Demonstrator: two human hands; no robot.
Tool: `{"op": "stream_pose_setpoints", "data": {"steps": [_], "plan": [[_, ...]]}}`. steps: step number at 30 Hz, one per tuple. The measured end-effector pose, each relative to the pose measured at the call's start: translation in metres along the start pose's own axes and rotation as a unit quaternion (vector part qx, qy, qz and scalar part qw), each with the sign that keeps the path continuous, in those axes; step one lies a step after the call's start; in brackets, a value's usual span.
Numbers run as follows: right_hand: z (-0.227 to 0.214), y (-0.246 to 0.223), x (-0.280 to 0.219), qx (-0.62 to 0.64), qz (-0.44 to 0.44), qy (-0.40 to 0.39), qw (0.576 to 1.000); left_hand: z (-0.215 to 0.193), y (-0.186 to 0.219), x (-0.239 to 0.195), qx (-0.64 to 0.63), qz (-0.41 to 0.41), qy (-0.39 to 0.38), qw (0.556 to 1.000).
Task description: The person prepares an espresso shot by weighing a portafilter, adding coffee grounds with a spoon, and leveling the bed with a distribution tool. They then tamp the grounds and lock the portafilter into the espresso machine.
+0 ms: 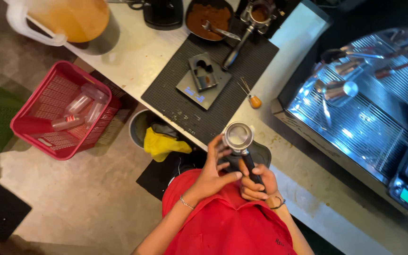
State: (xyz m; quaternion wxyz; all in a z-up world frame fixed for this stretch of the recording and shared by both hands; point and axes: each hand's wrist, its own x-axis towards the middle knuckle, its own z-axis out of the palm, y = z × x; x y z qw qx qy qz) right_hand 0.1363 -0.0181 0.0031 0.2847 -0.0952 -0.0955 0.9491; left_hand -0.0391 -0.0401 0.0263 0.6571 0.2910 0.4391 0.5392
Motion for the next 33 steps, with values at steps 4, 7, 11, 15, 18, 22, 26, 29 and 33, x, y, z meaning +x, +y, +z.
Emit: {"op": "stream_pose_setpoints", "data": {"steps": [4,7,11,15,18,22,26,29,33], "plan": [[-0.003,-0.013,-0.014,-0.142,-0.058,0.081,0.985,-0.01,-0.025,0.005,0.1,-0.012,0.074,0.992],[-0.001,-0.026,-0.022,-0.508,-0.082,0.316,0.797,-0.02,-0.036,0.007,0.098,0.012,0.149,0.984],[-0.049,-0.035,-0.048,-0.777,-0.074,0.47,0.412,-0.018,-0.037,-0.003,0.048,0.026,0.149,0.987],[-0.083,-0.039,-0.061,-0.806,-0.172,0.428,0.372,-0.011,-0.041,-0.016,0.008,-0.005,0.137,0.991],[-0.076,-0.037,-0.061,-0.798,-0.204,0.438,0.359,-0.021,-0.057,-0.015,0.012,0.005,0.1,0.995],[-0.08,-0.033,-0.061,-0.822,-0.195,0.448,0.292,-0.028,-0.051,-0.007,0.087,0.027,0.103,0.99],[-0.02,-0.026,-0.048,-0.805,-0.192,0.495,0.266,-0.004,0.01,-0.004,0.25,0.143,0.09,0.953],[0.016,-0.015,-0.022,-0.726,-0.244,0.444,0.465,0.022,0.035,0.003,0.34,0.322,0.002,0.884],[0.026,0.006,0.037,-0.343,-0.309,0.284,0.84,0.025,0.031,0.024,0.422,0.38,-0.169,0.806]]}}
